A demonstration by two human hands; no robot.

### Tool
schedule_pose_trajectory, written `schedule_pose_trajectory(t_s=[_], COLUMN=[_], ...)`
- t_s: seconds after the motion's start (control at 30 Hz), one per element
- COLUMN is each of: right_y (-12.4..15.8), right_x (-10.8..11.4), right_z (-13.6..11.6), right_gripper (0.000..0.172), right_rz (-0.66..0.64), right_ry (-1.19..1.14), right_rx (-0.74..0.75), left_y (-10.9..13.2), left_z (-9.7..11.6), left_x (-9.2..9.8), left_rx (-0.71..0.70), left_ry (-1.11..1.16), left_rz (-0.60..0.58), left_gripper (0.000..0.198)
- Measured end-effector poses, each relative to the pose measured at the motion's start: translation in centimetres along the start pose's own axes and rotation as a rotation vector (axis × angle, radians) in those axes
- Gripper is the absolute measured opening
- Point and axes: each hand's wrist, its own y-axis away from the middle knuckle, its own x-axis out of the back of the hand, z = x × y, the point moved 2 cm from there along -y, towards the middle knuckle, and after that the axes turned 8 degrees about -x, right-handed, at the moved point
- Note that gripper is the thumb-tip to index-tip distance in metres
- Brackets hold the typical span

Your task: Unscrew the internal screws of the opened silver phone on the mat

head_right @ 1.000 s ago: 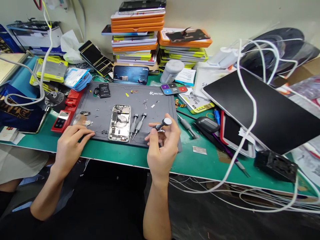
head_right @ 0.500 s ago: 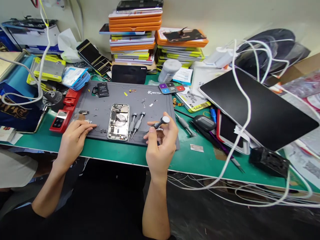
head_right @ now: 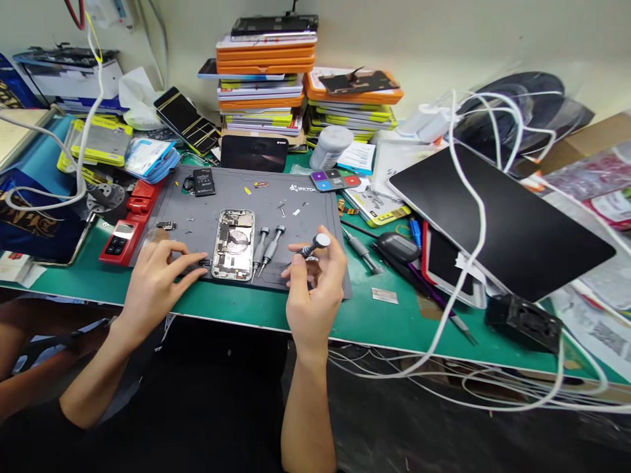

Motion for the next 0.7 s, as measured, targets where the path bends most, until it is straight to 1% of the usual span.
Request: schedule_pose_trajectory(t_s=[0.1, 0.2, 0.3, 0.4, 0.7], right_y=[0.1, 0.1, 0.1, 0.1, 0.0], right_x=[0.0, -0.1, -0.1, -0.1, 0.0], right_z=[0.0, 0.0, 0.0, 0.0, 0.0], right_gripper=[0.049, 0.049, 0.048, 0.047, 0.048], right_rz=[-0.006, -0.007, -0.008, -0.007, -0.004], right_ry=[0.001, 0.006, 0.009, -0.004, -0.001], right_rx=[-0.009, -0.017, -0.029, -0.035, -0.025], left_y=[-0.5, -0.8, -1.0, -1.3, -0.5], left_z=[0.3, 0.5, 0.9, 1.3, 1.5], left_x=[-0.3, -0.5, -0.7, -0.8, 0.0], left_rx=[-0.025, -0.004, 0.016, 0.025, 0.019], left_ry=[-0.034, -0.037, 0.007, 0.024, -0.025], left_rz=[-0.042, -0.024, 0.01, 0.006, -0.006], left_gripper=[0.021, 0.017, 0.014, 0.014, 0.016])
